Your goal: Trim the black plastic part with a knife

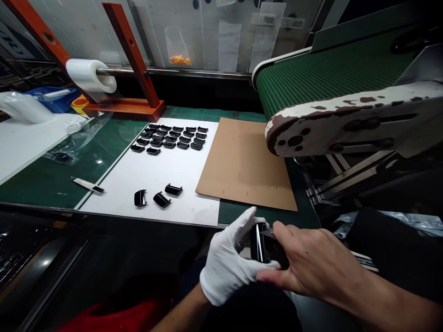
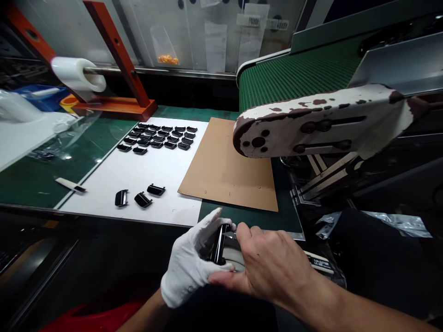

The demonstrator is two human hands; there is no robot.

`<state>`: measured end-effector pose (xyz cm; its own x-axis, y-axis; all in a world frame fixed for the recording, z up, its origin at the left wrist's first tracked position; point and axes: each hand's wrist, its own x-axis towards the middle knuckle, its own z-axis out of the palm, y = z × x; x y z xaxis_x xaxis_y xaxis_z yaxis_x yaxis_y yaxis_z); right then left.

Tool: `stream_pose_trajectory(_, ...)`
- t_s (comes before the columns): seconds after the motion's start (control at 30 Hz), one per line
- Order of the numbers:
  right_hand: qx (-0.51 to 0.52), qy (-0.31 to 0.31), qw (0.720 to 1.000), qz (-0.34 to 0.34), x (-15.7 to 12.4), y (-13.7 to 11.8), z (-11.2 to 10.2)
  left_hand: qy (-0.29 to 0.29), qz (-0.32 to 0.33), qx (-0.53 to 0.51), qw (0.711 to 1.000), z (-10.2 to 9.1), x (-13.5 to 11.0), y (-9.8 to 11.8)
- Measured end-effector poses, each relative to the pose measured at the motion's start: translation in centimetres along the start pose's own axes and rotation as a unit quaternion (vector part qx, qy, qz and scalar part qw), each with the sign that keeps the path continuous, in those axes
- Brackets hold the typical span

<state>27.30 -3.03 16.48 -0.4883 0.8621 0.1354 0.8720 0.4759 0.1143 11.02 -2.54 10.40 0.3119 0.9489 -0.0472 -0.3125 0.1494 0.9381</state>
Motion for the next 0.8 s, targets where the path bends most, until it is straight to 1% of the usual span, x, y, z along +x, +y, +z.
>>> stream_pose_trajectory(0.13,-0.001,0.016,1.000,-0.009,-0.09,0.01,0.21,0.007,-0.011,-0.007,1.000,0.06,-0.07,-0.13)
stream_pose_trajectory(0.8,0.001,0.066,0.997,-0.039,0.02,-0.10,0.78,0.029,-0.014,-0.035,0.999,0.07,0.10,-0.43)
